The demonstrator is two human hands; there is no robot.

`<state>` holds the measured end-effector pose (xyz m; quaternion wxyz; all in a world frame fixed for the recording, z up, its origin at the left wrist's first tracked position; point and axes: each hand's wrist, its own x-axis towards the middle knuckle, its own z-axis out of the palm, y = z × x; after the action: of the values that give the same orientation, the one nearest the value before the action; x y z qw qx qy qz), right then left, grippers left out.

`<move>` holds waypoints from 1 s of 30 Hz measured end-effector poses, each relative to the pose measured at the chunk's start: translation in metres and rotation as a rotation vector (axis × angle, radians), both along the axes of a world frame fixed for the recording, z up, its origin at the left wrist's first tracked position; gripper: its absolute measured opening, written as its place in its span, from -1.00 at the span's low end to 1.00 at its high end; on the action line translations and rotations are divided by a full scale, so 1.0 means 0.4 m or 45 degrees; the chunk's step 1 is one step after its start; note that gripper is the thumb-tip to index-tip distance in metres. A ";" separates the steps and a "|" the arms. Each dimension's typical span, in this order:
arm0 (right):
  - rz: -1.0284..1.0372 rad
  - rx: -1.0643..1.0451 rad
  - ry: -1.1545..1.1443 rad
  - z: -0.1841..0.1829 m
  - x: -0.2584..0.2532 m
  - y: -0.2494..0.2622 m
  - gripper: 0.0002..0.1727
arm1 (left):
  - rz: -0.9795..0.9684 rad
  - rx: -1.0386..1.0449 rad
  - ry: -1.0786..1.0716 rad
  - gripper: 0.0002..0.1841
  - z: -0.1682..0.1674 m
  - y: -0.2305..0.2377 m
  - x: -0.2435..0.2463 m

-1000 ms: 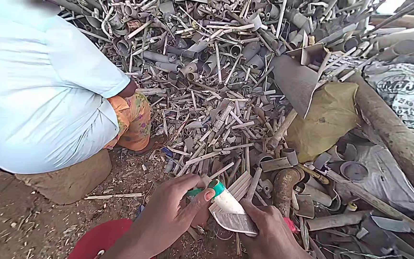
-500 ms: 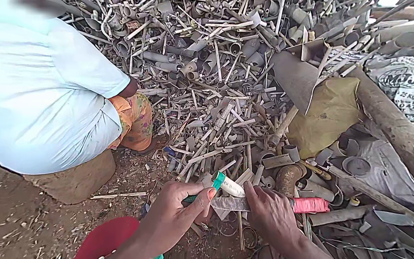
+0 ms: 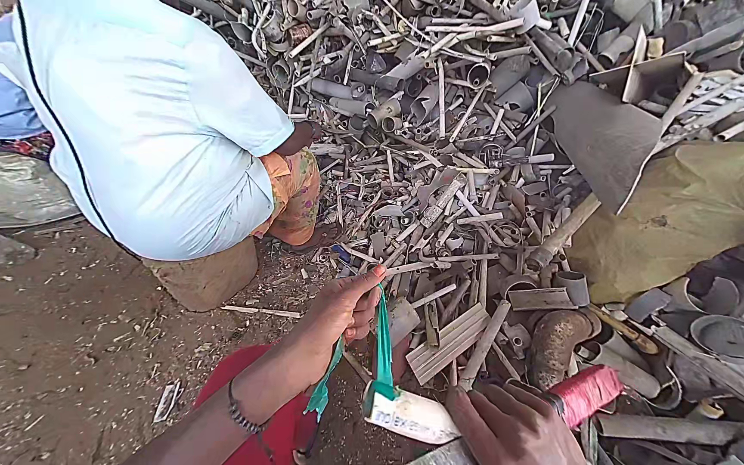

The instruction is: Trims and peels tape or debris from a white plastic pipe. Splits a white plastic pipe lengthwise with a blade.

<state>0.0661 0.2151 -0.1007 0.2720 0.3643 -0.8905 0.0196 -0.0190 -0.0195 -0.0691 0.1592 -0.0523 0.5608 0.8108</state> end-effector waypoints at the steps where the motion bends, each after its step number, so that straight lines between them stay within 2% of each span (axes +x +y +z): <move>1: 0.009 -0.163 -0.099 0.007 0.006 0.006 -0.83 | -0.013 -0.041 0.053 -0.50 -0.001 -0.005 -0.001; 3: -0.044 -0.452 -0.322 0.032 0.024 0.016 -0.71 | -0.118 -0.185 0.186 -0.50 -0.003 -0.027 -0.006; 4: -0.092 -0.507 -0.388 0.047 0.029 0.024 -0.67 | -0.205 -0.328 0.295 -0.52 -0.010 -0.041 -0.010; 7: -0.154 -0.454 -0.400 0.060 0.022 0.057 -0.70 | -0.403 -1.094 0.679 -0.69 -0.037 -0.075 -0.020; 8: -0.164 -0.419 -0.362 0.054 0.016 0.064 -0.70 | -0.398 -1.313 0.803 -0.68 -0.046 -0.076 -0.019; 10: -0.182 -0.302 -0.225 0.031 0.002 0.072 -0.70 | -0.165 -1.485 1.115 -0.55 -0.075 -0.071 -0.019; 12: -0.177 -0.113 -0.034 0.006 -0.014 0.077 -0.79 | 0.004 -1.283 1.324 -0.54 -0.070 -0.063 -0.019; 13: -0.163 -0.036 0.059 -0.004 -0.021 0.080 -0.83 | -0.080 -1.084 1.374 -0.52 -0.056 -0.061 -0.015; 15: -0.137 0.078 0.173 -0.016 -0.029 0.087 -0.82 | -0.459 -0.801 1.384 -0.44 -0.037 -0.057 -0.003; 18: -0.101 0.165 0.283 -0.022 -0.029 0.088 -0.70 | -0.863 -0.731 1.399 -0.52 -0.058 -0.040 0.015; 20: -0.080 0.194 0.323 -0.021 -0.028 0.087 -0.69 | -0.949 -0.749 1.395 -0.59 -0.069 -0.034 0.022; 23: -0.067 0.190 0.351 -0.028 -0.033 0.088 -0.69 | -0.884 -0.775 1.434 -0.64 -0.070 -0.033 0.023; 27: -0.127 0.223 0.347 -0.039 -0.040 0.091 -0.69 | -0.540 -1.030 1.596 -0.70 -0.090 -0.029 0.028; 30: -0.160 0.230 0.315 -0.048 -0.045 0.087 -0.70 | -0.408 -1.164 1.595 -0.74 -0.104 -0.028 0.034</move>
<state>0.0479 0.2501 -0.1200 0.3463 0.3306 -0.8694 -0.1226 -0.0055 -0.0307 -0.1109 -0.1084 0.4350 0.8243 0.3458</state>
